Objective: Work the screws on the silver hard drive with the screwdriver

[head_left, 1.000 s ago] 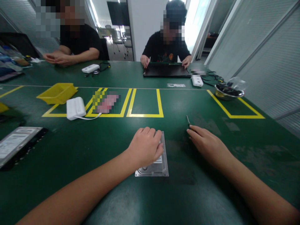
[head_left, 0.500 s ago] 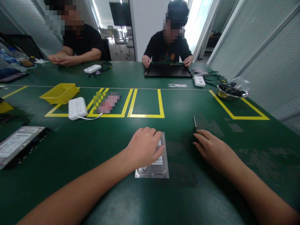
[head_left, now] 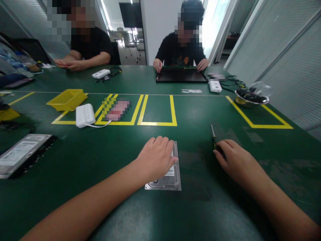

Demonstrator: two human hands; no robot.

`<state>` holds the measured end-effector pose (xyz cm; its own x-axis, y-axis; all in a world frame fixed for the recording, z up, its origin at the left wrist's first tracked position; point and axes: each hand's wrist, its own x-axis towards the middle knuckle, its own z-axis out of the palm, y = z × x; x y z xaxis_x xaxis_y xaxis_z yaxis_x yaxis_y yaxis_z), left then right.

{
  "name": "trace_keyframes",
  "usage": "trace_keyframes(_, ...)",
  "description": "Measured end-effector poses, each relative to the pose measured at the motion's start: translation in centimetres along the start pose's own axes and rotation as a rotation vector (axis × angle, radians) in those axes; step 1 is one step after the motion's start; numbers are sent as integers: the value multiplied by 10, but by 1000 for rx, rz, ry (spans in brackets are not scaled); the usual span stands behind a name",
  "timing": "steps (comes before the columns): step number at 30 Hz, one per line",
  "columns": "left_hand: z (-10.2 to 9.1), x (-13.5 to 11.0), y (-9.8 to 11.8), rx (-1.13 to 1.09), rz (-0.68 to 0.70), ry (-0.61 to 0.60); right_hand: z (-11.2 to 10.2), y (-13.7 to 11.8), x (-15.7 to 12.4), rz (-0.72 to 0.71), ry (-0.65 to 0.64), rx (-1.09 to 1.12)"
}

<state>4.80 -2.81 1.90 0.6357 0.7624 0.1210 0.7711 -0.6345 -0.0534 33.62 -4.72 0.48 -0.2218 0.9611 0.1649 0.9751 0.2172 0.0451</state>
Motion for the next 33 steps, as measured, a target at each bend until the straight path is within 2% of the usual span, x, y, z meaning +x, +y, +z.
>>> trace_keyframes(4,1,0,0,5,1,0,0,0,0,-6,30,-24)
trace_keyframes(13,1,4,0,7,0,10,0,-3,0,13,-10,-95)
trace_keyframes(20,1,4,1,5,-16,21,-12,-17,-3,-104,148,-165)
trace_keyframes(22,2,4,1,9,-22,27,-16,-28,-6,-172,234,-102)
trace_keyframes(25,3,5,1,8,-24,34,-21,-49,-13,-381,335,87)
trace_keyframes(28,3,5,1,9,-17,38,-22,-73,-19,-653,337,318)
trace_keyframes(30,4,5,1,8,-17,39,-21,-86,-22,-757,336,394)
trace_keyframes(33,4,4,2,-7,-30,40,-16,-98,-24,-841,333,390)
